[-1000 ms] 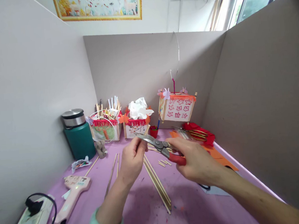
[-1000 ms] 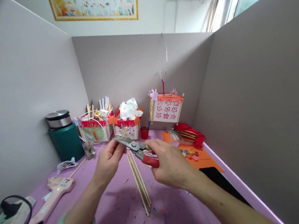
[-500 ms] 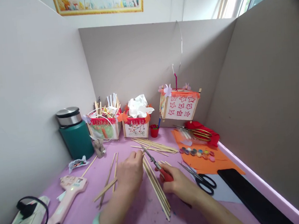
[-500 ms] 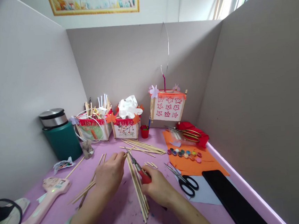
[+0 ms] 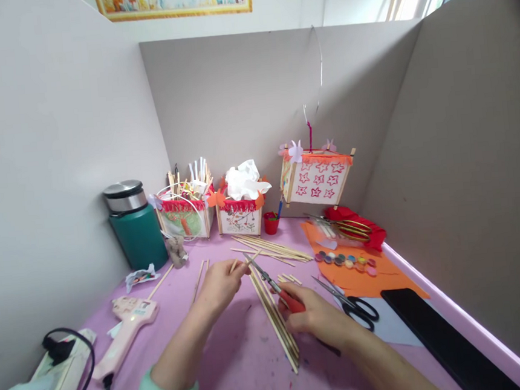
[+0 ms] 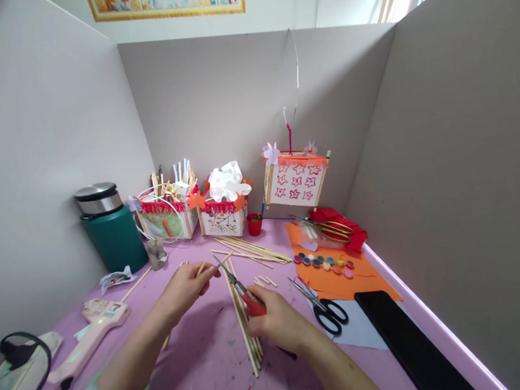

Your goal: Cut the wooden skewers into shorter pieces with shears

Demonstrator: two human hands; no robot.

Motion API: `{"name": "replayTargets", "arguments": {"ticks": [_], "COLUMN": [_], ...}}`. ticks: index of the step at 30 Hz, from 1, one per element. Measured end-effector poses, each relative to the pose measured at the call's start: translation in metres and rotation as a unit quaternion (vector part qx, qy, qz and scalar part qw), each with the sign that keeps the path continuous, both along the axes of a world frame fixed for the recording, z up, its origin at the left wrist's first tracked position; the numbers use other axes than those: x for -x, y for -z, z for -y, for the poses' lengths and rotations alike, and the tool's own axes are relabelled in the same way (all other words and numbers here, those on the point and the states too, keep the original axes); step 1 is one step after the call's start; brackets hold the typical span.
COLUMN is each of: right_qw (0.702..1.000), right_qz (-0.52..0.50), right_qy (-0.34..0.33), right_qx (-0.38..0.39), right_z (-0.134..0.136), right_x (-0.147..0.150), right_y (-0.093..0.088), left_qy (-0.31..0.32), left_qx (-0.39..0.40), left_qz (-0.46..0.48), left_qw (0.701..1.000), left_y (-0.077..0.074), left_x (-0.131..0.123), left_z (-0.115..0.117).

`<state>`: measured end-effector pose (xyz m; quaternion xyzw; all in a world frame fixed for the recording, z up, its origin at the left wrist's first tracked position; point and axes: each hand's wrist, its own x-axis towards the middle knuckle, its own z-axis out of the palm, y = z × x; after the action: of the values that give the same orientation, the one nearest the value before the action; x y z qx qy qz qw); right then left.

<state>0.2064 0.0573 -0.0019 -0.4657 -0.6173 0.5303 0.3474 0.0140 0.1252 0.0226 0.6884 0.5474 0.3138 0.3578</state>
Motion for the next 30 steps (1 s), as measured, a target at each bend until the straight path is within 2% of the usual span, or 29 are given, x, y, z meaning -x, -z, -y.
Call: {"name": "replayTargets", "arguments": {"ticks": [2, 5, 12, 15, 20, 24, 30], "right_qw": [1.0, 1.0, 0.997, 0.999, 1.0, 1.0, 1.0], "right_qz": [0.008, 0.01, 0.061, 0.051, 0.021, -0.003, -0.002], "right_qy": [0.002, 0.004, 0.031, 0.015, 0.009, -0.004, -0.012], "right_qx": [-0.001, 0.001, -0.021, -0.006, -0.001, 0.025, 0.026], "right_z": [0.0, 0.0, -0.007, -0.009, -0.007, -0.003, -0.001], "right_x": [0.0, 0.001, 0.005, 0.004, 0.001, -0.001, 0.0], "right_y": [0.0, 0.001, 0.004, 0.002, 0.004, 0.002, -0.002], "left_qy": [0.011, 0.012, -0.035, -0.049, -0.053, -0.038, 0.008], "left_qx": [0.039, 0.038, -0.084, -0.132, -0.156, -0.135, -0.008], "left_qz": [0.037, 0.047, -0.065, -0.114, -0.165, -0.135, -0.019], "left_qw": [0.999, 0.998, 0.994, 0.983, 0.972, 0.981, 1.0], "left_y": [0.001, 0.003, 0.005, 0.008, 0.009, 0.006, 0.007], "left_x": [0.002, 0.002, -0.003, -0.005, -0.006, -0.005, 0.005], "left_z": [-0.001, -0.001, 0.002, 0.005, 0.008, 0.007, 0.0]}}
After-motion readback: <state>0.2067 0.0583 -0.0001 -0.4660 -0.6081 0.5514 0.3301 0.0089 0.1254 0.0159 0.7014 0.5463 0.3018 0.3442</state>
